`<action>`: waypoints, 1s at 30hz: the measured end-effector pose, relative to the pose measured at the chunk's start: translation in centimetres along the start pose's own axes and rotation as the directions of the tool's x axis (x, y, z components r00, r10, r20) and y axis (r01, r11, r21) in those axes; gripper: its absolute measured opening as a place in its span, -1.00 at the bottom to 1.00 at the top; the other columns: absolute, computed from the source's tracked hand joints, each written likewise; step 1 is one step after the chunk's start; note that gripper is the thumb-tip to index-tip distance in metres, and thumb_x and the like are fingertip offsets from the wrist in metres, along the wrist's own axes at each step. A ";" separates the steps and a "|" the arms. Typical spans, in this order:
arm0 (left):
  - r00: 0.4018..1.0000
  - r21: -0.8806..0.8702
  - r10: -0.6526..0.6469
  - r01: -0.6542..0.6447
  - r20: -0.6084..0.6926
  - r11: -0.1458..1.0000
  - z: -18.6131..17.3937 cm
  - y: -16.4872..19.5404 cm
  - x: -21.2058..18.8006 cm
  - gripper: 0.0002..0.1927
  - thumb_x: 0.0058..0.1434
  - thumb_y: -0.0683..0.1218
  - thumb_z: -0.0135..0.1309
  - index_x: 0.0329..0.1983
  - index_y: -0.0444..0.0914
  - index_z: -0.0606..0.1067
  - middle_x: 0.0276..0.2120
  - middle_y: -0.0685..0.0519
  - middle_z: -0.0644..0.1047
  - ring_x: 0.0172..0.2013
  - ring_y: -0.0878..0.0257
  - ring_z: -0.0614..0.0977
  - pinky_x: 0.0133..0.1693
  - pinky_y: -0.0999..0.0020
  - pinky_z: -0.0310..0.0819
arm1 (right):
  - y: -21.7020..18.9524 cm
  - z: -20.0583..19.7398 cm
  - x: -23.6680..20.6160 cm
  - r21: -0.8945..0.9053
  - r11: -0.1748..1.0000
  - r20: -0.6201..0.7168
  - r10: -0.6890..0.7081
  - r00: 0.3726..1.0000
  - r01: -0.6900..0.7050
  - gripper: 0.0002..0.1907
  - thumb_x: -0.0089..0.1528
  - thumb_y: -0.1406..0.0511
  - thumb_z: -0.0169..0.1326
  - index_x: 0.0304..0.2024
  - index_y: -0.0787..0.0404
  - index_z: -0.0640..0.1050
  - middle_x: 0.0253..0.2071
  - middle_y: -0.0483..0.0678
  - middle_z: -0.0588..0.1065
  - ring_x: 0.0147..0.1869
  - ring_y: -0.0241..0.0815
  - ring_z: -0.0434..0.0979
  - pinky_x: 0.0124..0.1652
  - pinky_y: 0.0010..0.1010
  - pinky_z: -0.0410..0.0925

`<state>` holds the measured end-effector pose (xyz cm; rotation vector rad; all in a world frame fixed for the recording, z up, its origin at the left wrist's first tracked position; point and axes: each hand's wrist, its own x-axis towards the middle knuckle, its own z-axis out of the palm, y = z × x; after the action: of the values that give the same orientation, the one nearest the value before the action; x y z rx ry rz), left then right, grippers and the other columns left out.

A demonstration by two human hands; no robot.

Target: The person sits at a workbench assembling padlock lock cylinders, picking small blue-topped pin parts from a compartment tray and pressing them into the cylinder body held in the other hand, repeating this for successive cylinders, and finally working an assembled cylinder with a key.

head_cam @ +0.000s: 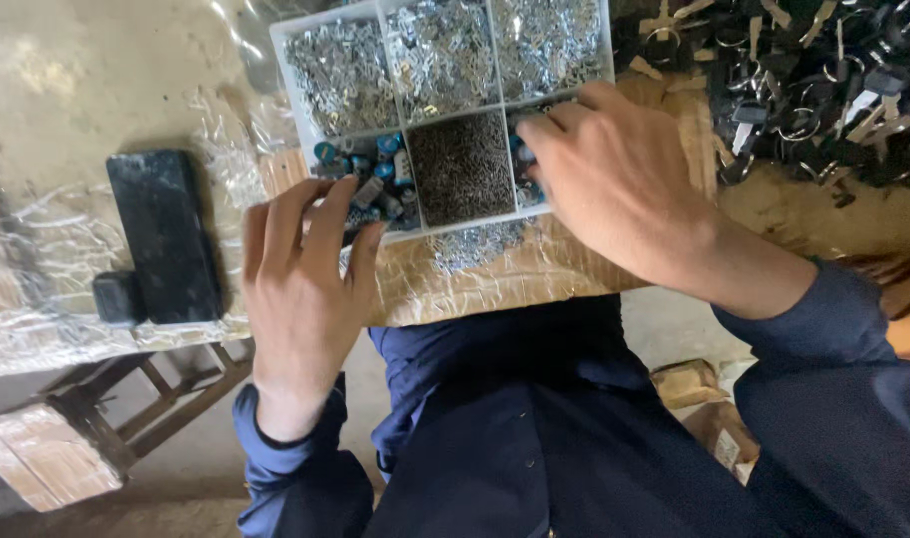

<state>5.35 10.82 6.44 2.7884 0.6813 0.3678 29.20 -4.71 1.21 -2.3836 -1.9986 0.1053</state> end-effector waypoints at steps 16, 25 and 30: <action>0.973 -0.025 0.232 -0.231 0.021 0.973 5.6 3.2 5.5 -0.81 0.24 -0.21 0.19 -0.07 -0.25 0.55 -0.13 0.02 0.51 -0.06 0.06 0.49 0.02 0.16 0.44 | 1.8 -4.4 0.1 0.704 0.709 -0.066 0.104 0.992 -0.028 -0.78 0.32 0.41 0.22 0.02 0.32 0.61 -0.11 0.10 0.63 -0.14 -0.18 0.63 -0.23 -0.36 0.47; 0.975 -0.119 0.219 -0.223 -0.045 0.968 6.3 2.5 5.7 -0.88 0.32 -0.15 0.25 -0.21 -0.26 0.52 -0.17 0.02 0.52 -0.18 0.02 0.46 -0.10 0.09 0.36 | 0.2 1.1 2.9 0.948 -0.305 -0.047 0.157 0.986 0.094 -0.76 0.41 0.51 0.06 0.14 0.38 0.52 0.20 0.13 0.52 0.15 -0.13 0.65 0.15 -0.40 0.63; 0.979 -0.210 0.184 -0.199 -0.085 0.957 6.1 2.3 5.5 -0.84 0.29 -0.22 0.30 -0.12 -0.29 0.56 -0.16 0.03 0.53 -0.17 0.05 0.48 -0.10 0.15 0.42 | 0.1 1.6 1.5 0.983 -0.135 -0.097 0.194 0.976 0.124 -0.65 0.38 0.62 0.17 0.19 0.39 0.48 0.18 0.10 0.49 0.13 -0.21 0.61 0.14 -0.47 0.61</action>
<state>12.86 10.38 2.43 2.6466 0.3581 0.5383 29.45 -3.34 -0.41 -1.1505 -0.8374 0.9637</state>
